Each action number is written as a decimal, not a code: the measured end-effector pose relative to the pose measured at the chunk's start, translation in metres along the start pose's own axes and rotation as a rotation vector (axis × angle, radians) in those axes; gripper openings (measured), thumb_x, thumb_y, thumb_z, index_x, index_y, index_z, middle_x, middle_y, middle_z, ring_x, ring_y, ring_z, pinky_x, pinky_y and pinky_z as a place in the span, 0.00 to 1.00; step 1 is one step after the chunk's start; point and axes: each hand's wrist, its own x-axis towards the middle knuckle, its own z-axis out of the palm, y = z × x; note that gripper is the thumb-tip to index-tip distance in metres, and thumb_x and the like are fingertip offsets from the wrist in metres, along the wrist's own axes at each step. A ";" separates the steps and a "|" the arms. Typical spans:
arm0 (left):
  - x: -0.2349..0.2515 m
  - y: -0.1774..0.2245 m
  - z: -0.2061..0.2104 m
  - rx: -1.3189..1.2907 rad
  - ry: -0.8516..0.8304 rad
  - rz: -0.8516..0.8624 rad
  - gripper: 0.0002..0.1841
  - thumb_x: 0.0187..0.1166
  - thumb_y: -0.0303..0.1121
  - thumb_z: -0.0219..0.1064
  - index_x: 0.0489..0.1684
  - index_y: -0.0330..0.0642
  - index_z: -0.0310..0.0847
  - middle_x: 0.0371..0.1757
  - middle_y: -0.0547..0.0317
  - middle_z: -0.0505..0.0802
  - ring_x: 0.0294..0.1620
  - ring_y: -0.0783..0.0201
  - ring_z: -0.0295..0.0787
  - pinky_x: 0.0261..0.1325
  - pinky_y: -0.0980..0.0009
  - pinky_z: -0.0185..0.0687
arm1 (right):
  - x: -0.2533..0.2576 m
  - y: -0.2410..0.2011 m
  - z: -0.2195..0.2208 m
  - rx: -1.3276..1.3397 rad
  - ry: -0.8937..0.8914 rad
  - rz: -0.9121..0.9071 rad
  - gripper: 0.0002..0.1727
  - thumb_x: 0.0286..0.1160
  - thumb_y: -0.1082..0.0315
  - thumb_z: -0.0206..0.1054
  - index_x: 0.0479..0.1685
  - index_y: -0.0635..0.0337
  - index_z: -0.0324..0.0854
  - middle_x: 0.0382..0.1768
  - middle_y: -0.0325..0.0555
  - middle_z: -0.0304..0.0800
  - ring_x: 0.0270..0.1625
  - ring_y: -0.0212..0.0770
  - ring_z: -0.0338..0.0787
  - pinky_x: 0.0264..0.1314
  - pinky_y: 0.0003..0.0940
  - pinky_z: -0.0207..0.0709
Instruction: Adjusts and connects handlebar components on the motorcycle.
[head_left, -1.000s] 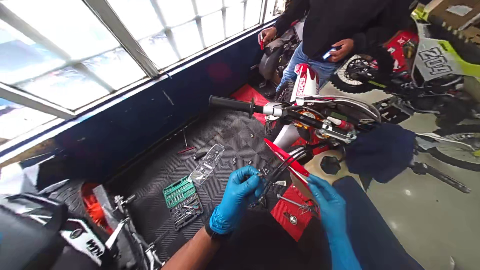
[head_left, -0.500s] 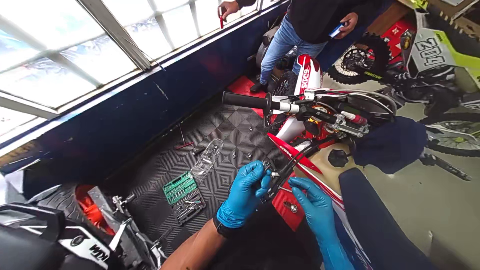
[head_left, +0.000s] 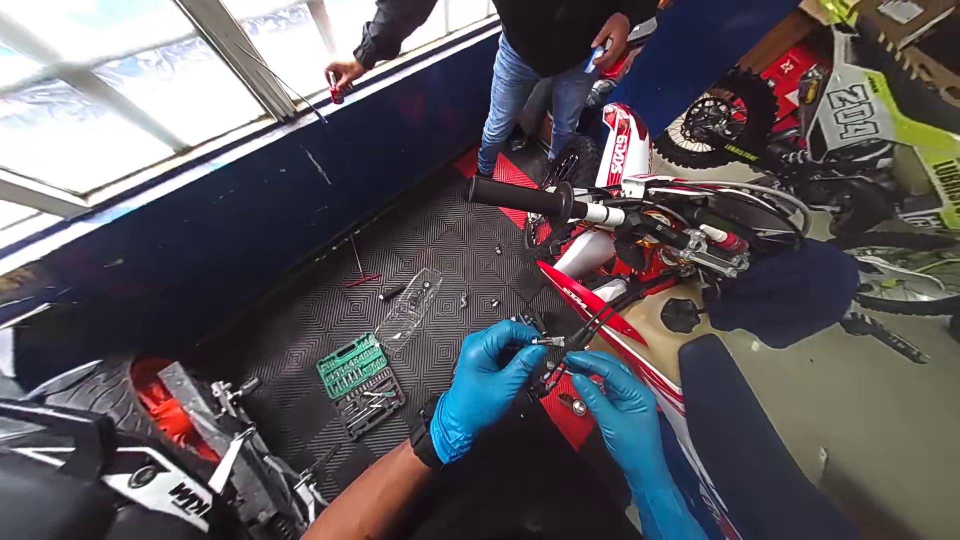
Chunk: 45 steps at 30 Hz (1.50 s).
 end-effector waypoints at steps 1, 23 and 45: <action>0.000 0.000 -0.003 0.045 -0.004 0.029 0.06 0.81 0.27 0.69 0.43 0.33 0.87 0.38 0.59 0.93 0.35 0.75 0.89 0.40 0.79 0.88 | 0.000 0.001 0.002 0.003 -0.006 0.000 0.11 0.75 0.69 0.73 0.53 0.58 0.93 0.53 0.46 0.95 0.57 0.41 0.93 0.64 0.33 0.87; -0.027 -0.008 -0.027 -0.022 0.082 -0.248 0.07 0.82 0.29 0.67 0.41 0.33 0.87 0.28 0.61 0.90 0.27 0.75 0.85 0.35 0.77 0.84 | 0.009 0.015 0.005 -0.021 -0.092 0.052 0.14 0.80 0.76 0.60 0.53 0.59 0.92 0.51 0.39 0.96 0.56 0.35 0.93 0.64 0.31 0.87; -0.045 -0.006 -0.028 0.016 0.122 -0.273 0.07 0.81 0.31 0.68 0.41 0.35 0.87 0.28 0.64 0.91 0.27 0.76 0.85 0.34 0.78 0.84 | -0.003 0.024 0.007 0.013 -0.082 0.103 0.14 0.78 0.78 0.61 0.53 0.60 0.92 0.52 0.38 0.96 0.56 0.34 0.93 0.64 0.30 0.86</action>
